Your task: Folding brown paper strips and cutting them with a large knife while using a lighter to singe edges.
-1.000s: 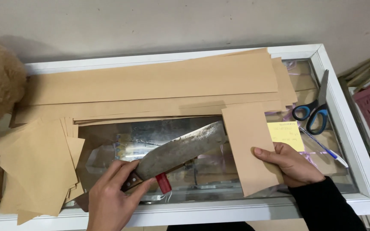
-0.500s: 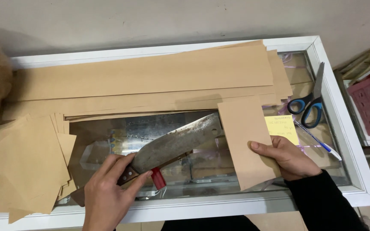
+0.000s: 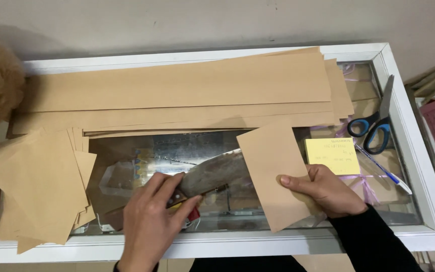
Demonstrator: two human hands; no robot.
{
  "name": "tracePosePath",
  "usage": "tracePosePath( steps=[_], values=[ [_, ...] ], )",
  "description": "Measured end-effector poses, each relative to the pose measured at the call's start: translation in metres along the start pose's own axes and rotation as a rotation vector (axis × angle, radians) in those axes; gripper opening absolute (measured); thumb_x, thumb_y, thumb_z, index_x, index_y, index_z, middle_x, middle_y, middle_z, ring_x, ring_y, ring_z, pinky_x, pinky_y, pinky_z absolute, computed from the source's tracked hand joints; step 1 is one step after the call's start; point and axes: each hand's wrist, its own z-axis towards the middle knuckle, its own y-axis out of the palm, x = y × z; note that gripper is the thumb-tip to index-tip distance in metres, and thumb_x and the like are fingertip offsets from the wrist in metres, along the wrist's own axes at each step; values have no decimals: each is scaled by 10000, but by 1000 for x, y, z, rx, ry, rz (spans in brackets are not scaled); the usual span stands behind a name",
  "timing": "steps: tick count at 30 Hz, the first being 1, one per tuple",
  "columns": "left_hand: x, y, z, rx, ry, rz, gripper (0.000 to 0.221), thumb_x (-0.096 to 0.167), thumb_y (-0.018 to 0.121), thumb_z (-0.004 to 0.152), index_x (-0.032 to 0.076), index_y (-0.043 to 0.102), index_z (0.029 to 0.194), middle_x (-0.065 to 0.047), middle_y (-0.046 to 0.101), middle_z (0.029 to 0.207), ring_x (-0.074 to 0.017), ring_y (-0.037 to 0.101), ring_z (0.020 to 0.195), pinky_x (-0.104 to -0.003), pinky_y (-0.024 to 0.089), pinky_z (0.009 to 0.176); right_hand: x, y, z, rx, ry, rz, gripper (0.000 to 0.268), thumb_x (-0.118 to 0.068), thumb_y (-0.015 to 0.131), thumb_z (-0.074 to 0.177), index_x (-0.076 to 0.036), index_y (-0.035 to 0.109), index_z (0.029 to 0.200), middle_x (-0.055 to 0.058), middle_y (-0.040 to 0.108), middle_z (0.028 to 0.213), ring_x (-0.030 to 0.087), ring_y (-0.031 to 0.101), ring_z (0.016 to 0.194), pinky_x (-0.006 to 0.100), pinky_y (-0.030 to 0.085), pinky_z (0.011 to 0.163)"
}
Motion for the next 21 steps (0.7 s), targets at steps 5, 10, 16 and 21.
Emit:
tracePosePath(
  steps=[5,10,16,21],
  values=[
    [23,9,13,-23,36,-6,518,471,915,945,133,787,1317,-36,681,1085,-318,704,838,-492,581,690,6,8,2,-86,4,-28,386,-81,861,887,205,896,1144,347,918,1085,414,818,876,507,653,766],
    [25,18,18,-64,31,-21,536,463,915,954,139,761,1352,-43,671,1086,-331,706,832,-499,574,665,11,6,9,-136,-15,-134,371,-134,912,862,184,940,1050,287,944,1012,364,821,838,455,625,723],
    [21,22,15,-51,6,-1,522,500,893,959,174,757,1343,-24,661,1098,-328,686,802,-500,575,695,2,11,-3,-149,56,-156,376,-157,893,890,169,933,1074,297,947,1035,395,830,867,458,600,765],
    [23,18,16,-83,-33,-2,533,506,917,937,189,764,1337,-8,676,1088,-320,701,801,-510,590,676,12,3,4,-173,6,-136,349,-138,904,895,190,915,1013,282,917,953,366,808,808,451,599,702]
  ],
)
